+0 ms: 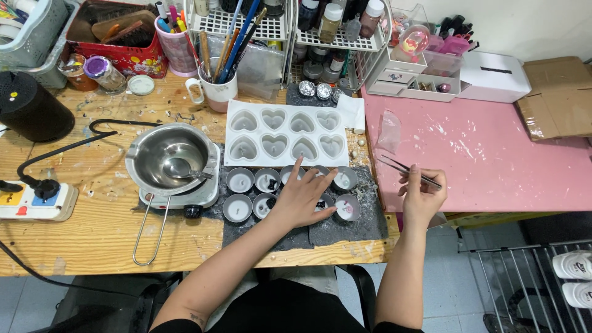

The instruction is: Prepare small candles by placing wicks and decorative elements into tea light containers.

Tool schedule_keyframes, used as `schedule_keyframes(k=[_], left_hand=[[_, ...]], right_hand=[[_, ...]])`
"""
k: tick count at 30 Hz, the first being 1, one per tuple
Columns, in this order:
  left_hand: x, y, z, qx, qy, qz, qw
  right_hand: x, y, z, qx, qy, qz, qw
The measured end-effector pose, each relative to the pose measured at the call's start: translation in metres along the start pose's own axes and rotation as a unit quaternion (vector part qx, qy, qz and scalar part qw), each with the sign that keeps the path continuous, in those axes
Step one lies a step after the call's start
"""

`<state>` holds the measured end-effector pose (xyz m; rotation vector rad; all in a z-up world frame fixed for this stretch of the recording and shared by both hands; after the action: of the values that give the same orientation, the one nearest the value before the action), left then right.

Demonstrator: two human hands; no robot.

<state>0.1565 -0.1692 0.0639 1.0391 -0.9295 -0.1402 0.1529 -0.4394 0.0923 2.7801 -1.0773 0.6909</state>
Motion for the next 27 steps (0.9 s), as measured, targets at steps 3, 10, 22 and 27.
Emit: schedule_keyframes(k=[3,10,22,27], left_hand=[[-0.001,0.0,0.0,0.004,-0.003,0.004,1.0],[-0.002,0.009,-0.002,0.005,-0.012,0.041,0.999],[-0.012,0.024,-0.006,-0.012,0.001,0.047,0.999],[-0.013,0.022,-0.014,-0.04,0.018,0.05,0.998]], right_hand=[[0.005,0.005,0.006,-0.018,0.007,0.023,1.0],[0.021,-0.015,0.024,-0.17,0.012,-0.001,0.985],[0.012,-0.078,0.039,-0.323,0.019,-0.121,0.938],[0.012,-0.079,0.043,-0.231,0.097,-0.092,0.964]])
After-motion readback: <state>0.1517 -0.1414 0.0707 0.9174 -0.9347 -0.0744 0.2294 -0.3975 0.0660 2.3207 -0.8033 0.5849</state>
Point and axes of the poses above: each hand's wrist, its own x-axis towards the middle knuckle, its own y-axis out of the back of the hand, z = x × y, the point moved 10 cm from there along x, towards the middle knuckle, and after that the axes turned 13 degrees about z, right-handed, at the moved point
